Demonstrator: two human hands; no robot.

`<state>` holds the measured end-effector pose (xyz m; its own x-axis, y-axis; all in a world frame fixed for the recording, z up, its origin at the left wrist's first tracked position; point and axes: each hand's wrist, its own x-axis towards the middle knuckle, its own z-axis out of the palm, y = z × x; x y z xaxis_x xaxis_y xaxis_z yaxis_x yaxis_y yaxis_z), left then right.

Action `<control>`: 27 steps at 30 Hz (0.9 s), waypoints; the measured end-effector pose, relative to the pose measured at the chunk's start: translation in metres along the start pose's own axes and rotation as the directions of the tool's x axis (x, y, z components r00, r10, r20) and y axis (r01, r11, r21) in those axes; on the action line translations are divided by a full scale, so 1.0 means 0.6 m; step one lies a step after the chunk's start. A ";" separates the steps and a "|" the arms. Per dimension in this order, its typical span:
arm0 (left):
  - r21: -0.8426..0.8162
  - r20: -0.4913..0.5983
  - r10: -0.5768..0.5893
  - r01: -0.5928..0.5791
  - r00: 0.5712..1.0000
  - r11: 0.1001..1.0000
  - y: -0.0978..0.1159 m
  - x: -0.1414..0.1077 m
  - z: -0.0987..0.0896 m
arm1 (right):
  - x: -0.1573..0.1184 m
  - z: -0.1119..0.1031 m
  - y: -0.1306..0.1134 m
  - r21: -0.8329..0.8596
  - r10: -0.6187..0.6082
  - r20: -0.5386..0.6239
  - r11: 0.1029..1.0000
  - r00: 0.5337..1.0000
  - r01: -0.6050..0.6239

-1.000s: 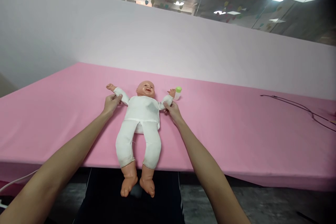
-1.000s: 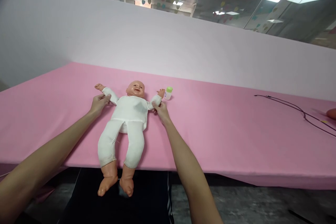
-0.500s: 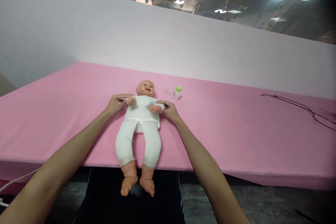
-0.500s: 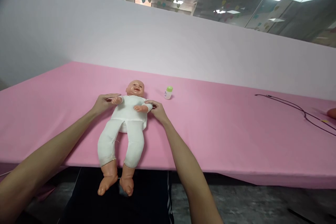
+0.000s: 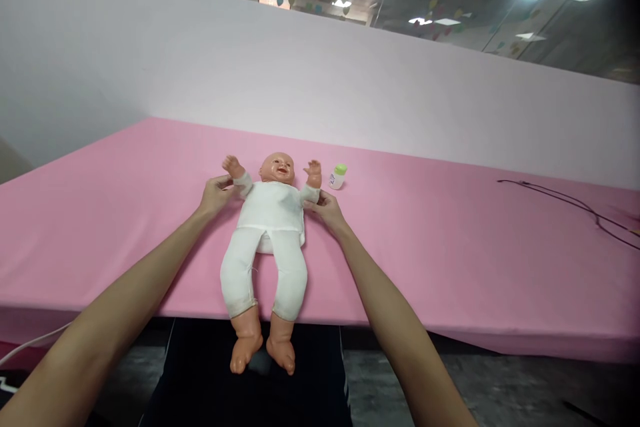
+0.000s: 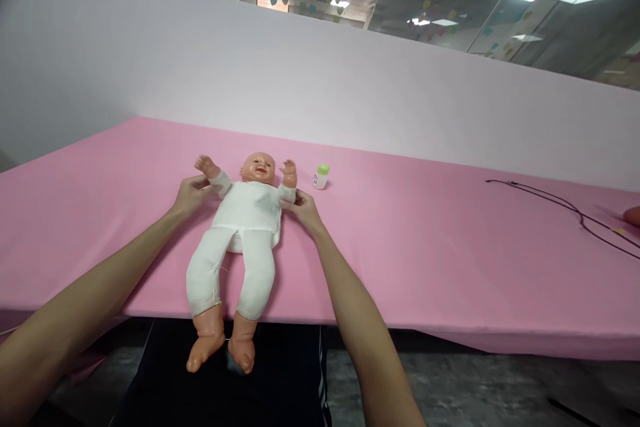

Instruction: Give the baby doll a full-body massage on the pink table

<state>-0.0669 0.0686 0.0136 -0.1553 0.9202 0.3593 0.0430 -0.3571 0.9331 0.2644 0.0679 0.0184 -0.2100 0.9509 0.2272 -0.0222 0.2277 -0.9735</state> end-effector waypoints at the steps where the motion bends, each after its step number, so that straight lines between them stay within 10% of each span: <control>1: 0.023 0.055 0.013 -0.014 0.998 1.000 0.003 -0.001 0.001 | -0.001 0.001 -0.003 -0.034 -0.032 0.064 0.999 0.997 0.035; 8: 0.091 0.187 0.051 -0.069 0.981 0.993 0.017 -0.009 0.015 | -0.002 0.003 -0.003 -0.102 -0.062 0.176 0.992 0.982 0.081; 17: -0.045 -0.185 -0.132 0.126 0.974 0.991 -0.032 0.004 -0.003 | 0.002 0.001 0.005 0.043 0.082 -0.074 0.996 0.994 -0.078; 27: 0.128 0.099 0.093 -0.105 0.991 0.986 0.016 -0.010 0.011 | -0.001 -0.001 0.000 -0.064 -0.035 0.126 0.997 0.991 0.044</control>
<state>-0.0593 0.0608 0.0205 -0.0525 0.8943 0.4444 0.1849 -0.4287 0.8843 0.2650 0.0676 0.0184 -0.3305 0.9084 0.2561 0.0317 0.2819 -0.9589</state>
